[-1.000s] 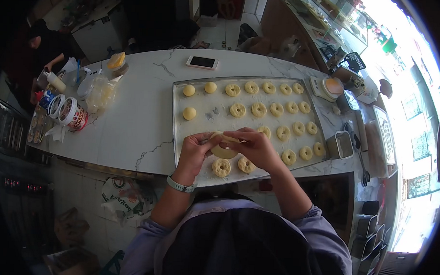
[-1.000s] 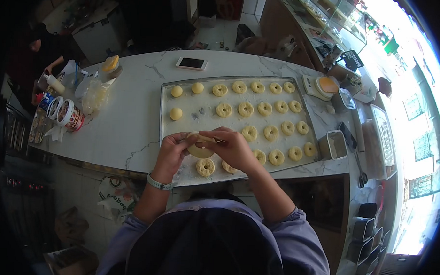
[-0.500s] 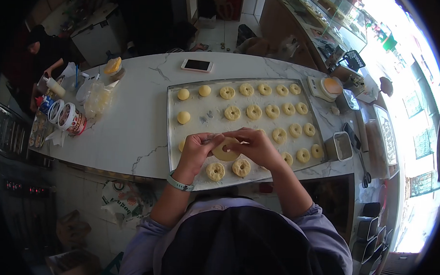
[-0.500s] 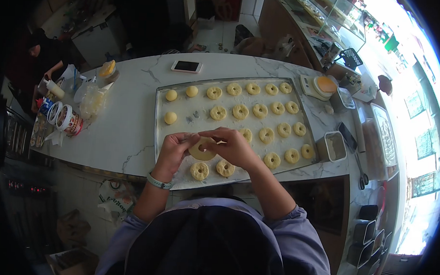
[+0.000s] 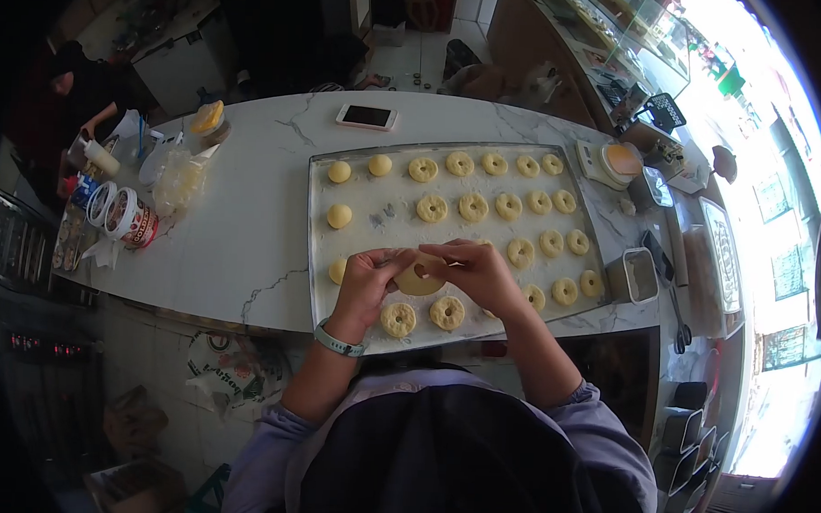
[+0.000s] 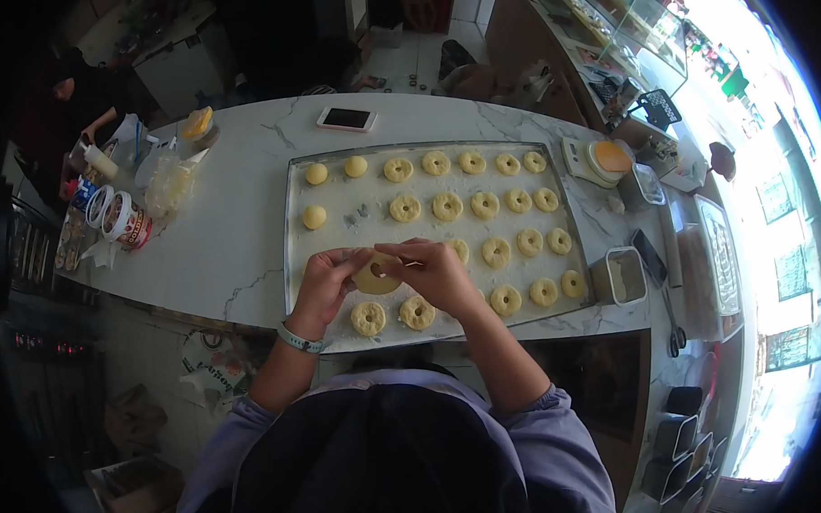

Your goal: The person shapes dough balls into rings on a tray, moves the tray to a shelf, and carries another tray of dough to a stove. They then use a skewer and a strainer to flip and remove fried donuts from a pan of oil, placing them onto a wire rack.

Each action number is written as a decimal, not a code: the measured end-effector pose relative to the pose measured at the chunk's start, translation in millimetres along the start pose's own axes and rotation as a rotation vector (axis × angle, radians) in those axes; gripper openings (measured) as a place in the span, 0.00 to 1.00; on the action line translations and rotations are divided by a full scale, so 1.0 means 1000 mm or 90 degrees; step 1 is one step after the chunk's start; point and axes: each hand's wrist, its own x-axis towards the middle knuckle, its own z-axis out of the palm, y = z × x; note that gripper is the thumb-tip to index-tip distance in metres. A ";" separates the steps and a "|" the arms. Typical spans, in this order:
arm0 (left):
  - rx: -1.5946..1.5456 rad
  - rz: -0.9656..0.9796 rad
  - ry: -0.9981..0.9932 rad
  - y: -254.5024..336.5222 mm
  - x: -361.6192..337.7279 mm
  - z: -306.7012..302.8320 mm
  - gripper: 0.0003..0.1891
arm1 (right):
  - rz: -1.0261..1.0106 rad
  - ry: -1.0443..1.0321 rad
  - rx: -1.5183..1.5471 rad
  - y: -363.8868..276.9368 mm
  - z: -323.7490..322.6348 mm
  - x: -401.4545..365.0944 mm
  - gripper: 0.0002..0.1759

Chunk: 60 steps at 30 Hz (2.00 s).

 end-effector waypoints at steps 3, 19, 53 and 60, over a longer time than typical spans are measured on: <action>-0.004 -0.024 -0.014 0.000 0.001 0.000 0.11 | -0.011 0.019 0.021 0.000 0.000 0.003 0.17; -0.112 0.072 0.126 -0.015 0.011 -0.015 0.16 | 0.108 -0.001 0.277 0.032 0.011 0.030 0.22; 0.000 -0.058 0.014 -0.002 0.010 -0.015 0.13 | -0.003 -0.048 0.010 0.006 0.007 0.023 0.15; 0.012 -0.063 0.043 -0.005 0.014 -0.015 0.13 | 0.025 -0.028 -0.033 0.006 0.008 0.024 0.19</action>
